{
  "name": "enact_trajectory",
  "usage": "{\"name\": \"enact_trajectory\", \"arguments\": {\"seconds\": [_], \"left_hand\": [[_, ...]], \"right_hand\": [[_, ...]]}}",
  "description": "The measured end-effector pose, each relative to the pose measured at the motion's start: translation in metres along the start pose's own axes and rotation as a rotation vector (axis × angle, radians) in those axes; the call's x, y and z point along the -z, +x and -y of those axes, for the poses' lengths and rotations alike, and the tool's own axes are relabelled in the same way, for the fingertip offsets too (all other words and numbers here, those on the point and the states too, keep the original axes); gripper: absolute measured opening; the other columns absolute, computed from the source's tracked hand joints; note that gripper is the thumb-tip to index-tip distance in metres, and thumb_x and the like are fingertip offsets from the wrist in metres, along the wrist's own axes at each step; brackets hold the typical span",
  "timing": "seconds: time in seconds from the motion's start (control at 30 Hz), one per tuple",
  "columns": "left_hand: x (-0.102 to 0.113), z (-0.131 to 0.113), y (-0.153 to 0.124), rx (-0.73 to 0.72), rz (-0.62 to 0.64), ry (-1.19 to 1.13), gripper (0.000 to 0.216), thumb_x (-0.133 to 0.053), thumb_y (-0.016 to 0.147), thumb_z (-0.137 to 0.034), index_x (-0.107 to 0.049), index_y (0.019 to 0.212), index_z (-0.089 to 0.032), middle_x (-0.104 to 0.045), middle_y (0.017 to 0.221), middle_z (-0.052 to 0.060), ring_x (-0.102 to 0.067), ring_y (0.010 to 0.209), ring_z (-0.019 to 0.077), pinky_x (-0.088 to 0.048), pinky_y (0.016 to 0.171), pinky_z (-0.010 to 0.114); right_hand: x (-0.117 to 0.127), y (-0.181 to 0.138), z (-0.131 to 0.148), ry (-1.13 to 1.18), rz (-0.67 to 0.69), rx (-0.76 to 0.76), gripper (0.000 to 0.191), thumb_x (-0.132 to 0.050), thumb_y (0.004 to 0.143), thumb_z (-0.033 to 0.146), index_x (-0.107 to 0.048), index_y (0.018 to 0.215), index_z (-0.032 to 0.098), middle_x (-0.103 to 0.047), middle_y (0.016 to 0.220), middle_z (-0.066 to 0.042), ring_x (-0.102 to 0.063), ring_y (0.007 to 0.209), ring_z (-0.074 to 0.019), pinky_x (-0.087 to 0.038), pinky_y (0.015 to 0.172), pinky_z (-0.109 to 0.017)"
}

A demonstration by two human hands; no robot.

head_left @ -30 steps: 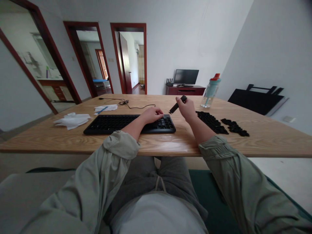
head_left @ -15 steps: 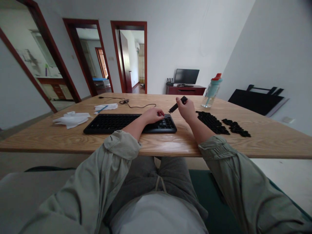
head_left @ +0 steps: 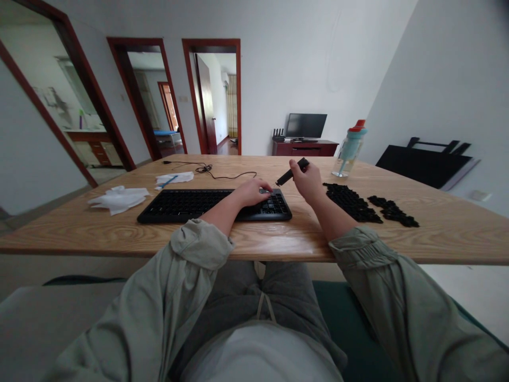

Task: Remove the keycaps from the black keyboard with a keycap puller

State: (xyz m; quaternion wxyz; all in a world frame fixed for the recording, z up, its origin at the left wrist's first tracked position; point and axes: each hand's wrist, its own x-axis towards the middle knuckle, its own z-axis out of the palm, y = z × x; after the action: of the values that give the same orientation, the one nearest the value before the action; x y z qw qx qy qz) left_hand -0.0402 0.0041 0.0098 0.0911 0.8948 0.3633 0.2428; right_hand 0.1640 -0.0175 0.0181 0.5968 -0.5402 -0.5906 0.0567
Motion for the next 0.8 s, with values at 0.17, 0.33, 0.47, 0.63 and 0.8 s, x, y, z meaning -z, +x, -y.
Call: {"name": "enact_trajectory", "arguments": {"seconds": [0.17, 0.33, 0.47, 0.63, 0.8], "left_hand": [[0.003, -0.003, 0.000, 0.003, -0.004, 0.023, 0.027, -0.070, 0.084, -0.027, -0.077, 0.107, -0.016, -0.071, 0.104, 0.009, -0.065, 0.100, 0.0218, -0.050, 0.094, 0.032], [0.004, -0.004, -0.001, 0.009, -0.016, 0.006, 0.025, -0.068, 0.085, -0.027, -0.077, 0.106, -0.017, -0.073, 0.101, 0.008, -0.066, 0.097, 0.0212, -0.050, 0.093, 0.032], [0.004, -0.002, 0.000, 0.009, -0.019, 0.005, 0.025, -0.067, 0.086, -0.029, -0.077, 0.106, -0.017, -0.074, 0.097, 0.007, -0.067, 0.092, 0.0207, -0.050, 0.091, 0.031], [0.004, -0.002, 0.000, 0.023, -0.039, 0.018, 0.027, -0.067, 0.085, -0.031, -0.078, 0.107, -0.018, -0.074, 0.095, 0.007, -0.067, 0.088, 0.0211, -0.050, 0.089, 0.032], [0.006, -0.007, -0.002, 0.068, -0.030, -0.008, 0.028, -0.068, 0.084, -0.029, -0.078, 0.108, -0.019, -0.074, 0.092, 0.006, -0.066, 0.085, 0.0196, -0.051, 0.085, 0.030]], "right_hand": [[0.000, 0.001, -0.001, 0.049, 0.027, 0.002, 0.049, -0.056, 0.089, 0.062, -0.048, 0.063, 0.022, -0.052, 0.057, -0.001, -0.045, 0.060, -0.0153, -0.036, 0.058, -0.030], [0.000, 0.001, -0.002, 0.045, 0.024, -0.015, 0.052, -0.056, 0.088, 0.066, -0.047, 0.061, 0.022, -0.050, 0.055, 0.000, -0.043, 0.057, -0.0143, -0.035, 0.057, -0.029], [-0.001, 0.002, -0.004, 0.061, 0.021, -0.022, 0.054, -0.054, 0.088, 0.068, -0.047, 0.060, 0.022, -0.049, 0.055, 0.000, -0.042, 0.056, -0.0143, -0.035, 0.057, -0.030], [-0.002, 0.003, -0.008, 0.096, 0.013, -0.050, 0.055, -0.054, 0.086, 0.071, -0.046, 0.061, 0.023, -0.048, 0.056, 0.000, -0.042, 0.057, -0.0147, -0.037, 0.057, -0.030], [-0.003, 0.004, -0.012, 0.124, 0.004, -0.056, 0.055, -0.052, 0.086, 0.072, -0.046, 0.062, 0.023, -0.048, 0.057, 0.000, -0.042, 0.058, -0.0149, -0.035, 0.055, -0.029]]}}
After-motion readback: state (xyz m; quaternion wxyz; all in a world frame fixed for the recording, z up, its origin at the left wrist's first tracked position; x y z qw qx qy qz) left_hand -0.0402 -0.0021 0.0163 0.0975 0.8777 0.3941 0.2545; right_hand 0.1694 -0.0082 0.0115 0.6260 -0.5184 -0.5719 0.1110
